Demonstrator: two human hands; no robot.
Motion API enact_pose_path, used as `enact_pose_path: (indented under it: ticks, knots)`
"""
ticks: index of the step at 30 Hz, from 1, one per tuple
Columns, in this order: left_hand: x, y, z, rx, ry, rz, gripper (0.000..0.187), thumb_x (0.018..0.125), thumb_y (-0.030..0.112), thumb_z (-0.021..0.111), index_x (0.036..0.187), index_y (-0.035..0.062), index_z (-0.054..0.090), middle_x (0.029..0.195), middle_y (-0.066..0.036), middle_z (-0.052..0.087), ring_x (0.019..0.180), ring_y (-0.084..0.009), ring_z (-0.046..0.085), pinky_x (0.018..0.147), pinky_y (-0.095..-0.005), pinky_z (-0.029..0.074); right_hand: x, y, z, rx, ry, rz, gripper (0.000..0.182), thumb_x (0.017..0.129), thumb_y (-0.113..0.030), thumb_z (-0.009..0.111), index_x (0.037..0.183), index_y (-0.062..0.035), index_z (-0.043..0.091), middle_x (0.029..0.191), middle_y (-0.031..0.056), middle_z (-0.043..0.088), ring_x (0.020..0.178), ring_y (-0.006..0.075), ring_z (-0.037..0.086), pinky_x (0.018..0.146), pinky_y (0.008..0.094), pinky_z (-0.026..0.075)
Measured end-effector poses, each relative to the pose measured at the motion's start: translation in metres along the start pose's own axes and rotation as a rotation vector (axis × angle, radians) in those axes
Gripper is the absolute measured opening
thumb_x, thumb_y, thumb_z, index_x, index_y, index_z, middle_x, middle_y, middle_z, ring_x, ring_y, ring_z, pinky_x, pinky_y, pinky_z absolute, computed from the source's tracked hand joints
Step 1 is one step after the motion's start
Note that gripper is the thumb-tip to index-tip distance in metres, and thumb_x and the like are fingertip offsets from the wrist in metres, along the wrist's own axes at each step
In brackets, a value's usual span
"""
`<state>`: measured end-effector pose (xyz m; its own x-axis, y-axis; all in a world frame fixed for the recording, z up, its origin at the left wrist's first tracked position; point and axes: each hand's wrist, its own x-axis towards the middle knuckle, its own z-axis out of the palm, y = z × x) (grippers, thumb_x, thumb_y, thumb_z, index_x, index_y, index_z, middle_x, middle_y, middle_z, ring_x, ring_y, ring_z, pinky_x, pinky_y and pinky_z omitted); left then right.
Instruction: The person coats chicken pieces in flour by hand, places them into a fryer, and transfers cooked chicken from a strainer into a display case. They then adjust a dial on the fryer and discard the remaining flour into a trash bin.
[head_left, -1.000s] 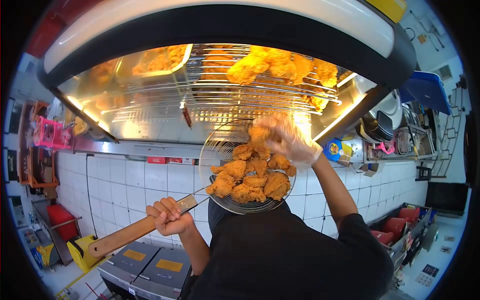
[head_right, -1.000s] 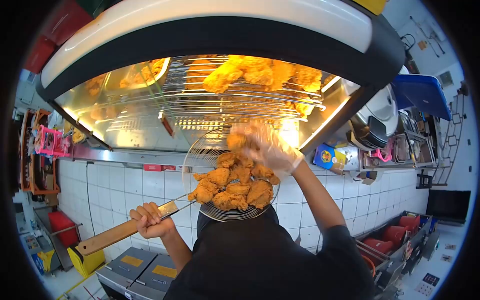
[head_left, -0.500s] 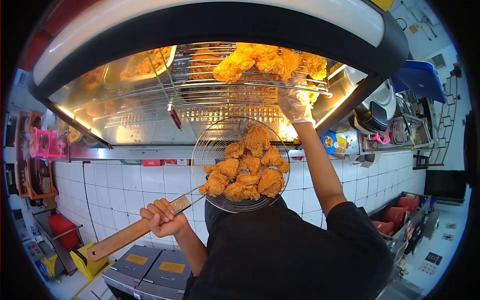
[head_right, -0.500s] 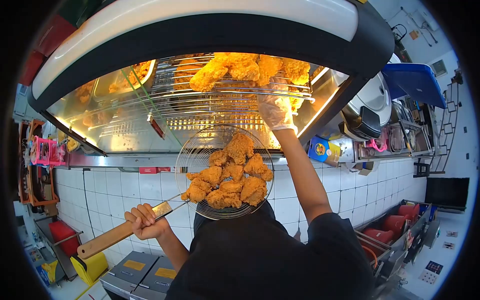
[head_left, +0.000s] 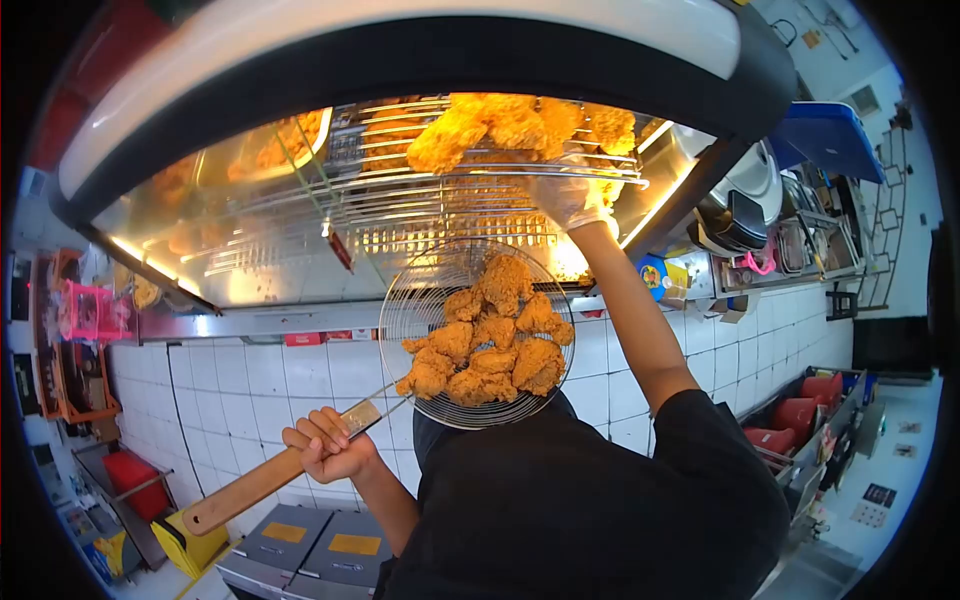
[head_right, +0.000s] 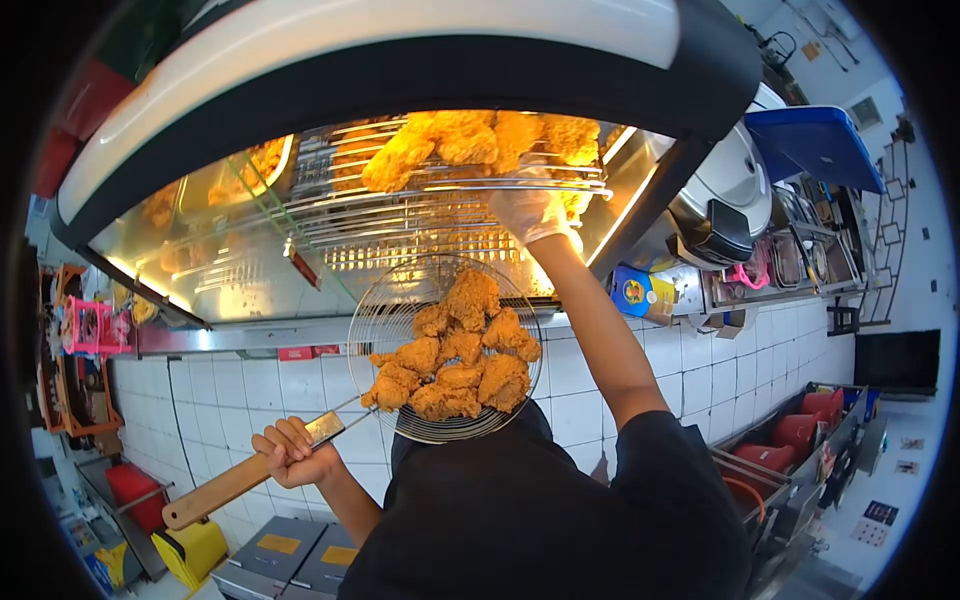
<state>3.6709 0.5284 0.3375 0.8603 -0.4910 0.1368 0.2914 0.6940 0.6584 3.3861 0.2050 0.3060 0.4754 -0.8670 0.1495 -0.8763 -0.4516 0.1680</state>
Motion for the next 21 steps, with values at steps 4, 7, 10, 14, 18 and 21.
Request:
enact_pose_path:
  ticks: [4, 7, 10, 14, 18, 21]
  knots:
    - [0.002, -0.001, 0.000, -0.001, -0.034, 0.020, 0.025, 0.071, 0.008, 0.050, 0.062, 0.0157, 0.028, 0.047, 0.002, 0.031, 0.035, -0.0082, 0.026, 0.037, -0.0185, 0.029, 0.006, -0.019, 0.014, 0.987, 0.207, -0.172, 0.040, 0.095, -0.039, 0.047, 0.130, -0.0192, 0.051, 0.121, 0.0090, 0.059, 0.105, 0.0233, 0.054, 0.097, 0.0402, 0.043]
    - [0.003, 0.000, -0.002, -0.054, -0.061, 0.003, 0.024, 0.072, 0.005, 0.050, 0.064, 0.0146, 0.030, 0.047, 0.001, 0.032, 0.036, -0.0093, 0.030, 0.038, -0.0199, 0.030, 0.011, -0.035, 0.041, 0.687, 0.125, -0.196, 0.043, 0.094, -0.038, 0.052, 0.132, -0.0189, 0.050, 0.127, 0.0065, 0.057, 0.119, 0.0213, 0.051, 0.098, 0.0365, 0.043]
    - [0.002, 0.000, -0.006, -0.052, -0.042, 0.002, 0.024, 0.071, 0.005, 0.049, 0.064, 0.0147, 0.029, 0.047, 0.001, 0.032, 0.036, -0.0094, 0.030, 0.038, -0.0202, 0.030, 0.031, -0.066, 0.064, 0.905, -0.053, -0.267, 0.045, 0.095, -0.043, 0.048, 0.134, -0.0212, 0.049, 0.111, 0.0101, 0.063, 0.097, 0.0187, 0.060, 0.084, 0.0322, 0.050]
    - [0.002, -0.001, -0.007, -0.064, -0.056, -0.009, 0.024, 0.071, 0.005, 0.049, 0.063, 0.0146, 0.029, 0.047, 0.001, 0.032, 0.036, -0.0098, 0.030, 0.038, -0.0208, 0.030, 0.028, -0.118, -0.066, 0.420, -0.246, -0.248, 0.053, 0.097, -0.048, 0.037, 0.145, -0.0240, 0.033, 0.082, 0.0091, 0.068, 0.059, 0.0150, 0.062, 0.054, 0.0295, 0.052]
    - [0.001, -0.001, -0.007, -0.058, -0.051, -0.002, 0.024, 0.071, 0.005, 0.049, 0.062, 0.0147, 0.029, 0.046, 0.000, 0.032, 0.036, -0.0098, 0.030, 0.039, -0.0211, 0.030, 0.047, -0.134, -0.031, 0.337, -0.024, -0.358, 0.057, 0.097, -0.046, 0.040, 0.146, -0.0176, 0.030, 0.077, 0.0081, 0.066, 0.051, 0.0137, 0.058, 0.045, 0.0277, 0.049]
    - [-0.001, -0.001, -0.007, -0.047, -0.027, -0.001, 0.024, 0.070, 0.005, 0.049, 0.062, 0.0146, 0.029, 0.046, 0.000, 0.032, 0.036, -0.0100, 0.030, 0.039, -0.0218, 0.031, 0.034, -0.136, -0.068, 0.407, -0.145, -0.335, 0.060, 0.095, -0.048, 0.044, 0.143, -0.0139, 0.035, 0.099, 0.0117, 0.067, 0.067, 0.0197, 0.064, 0.063, 0.0343, 0.054]
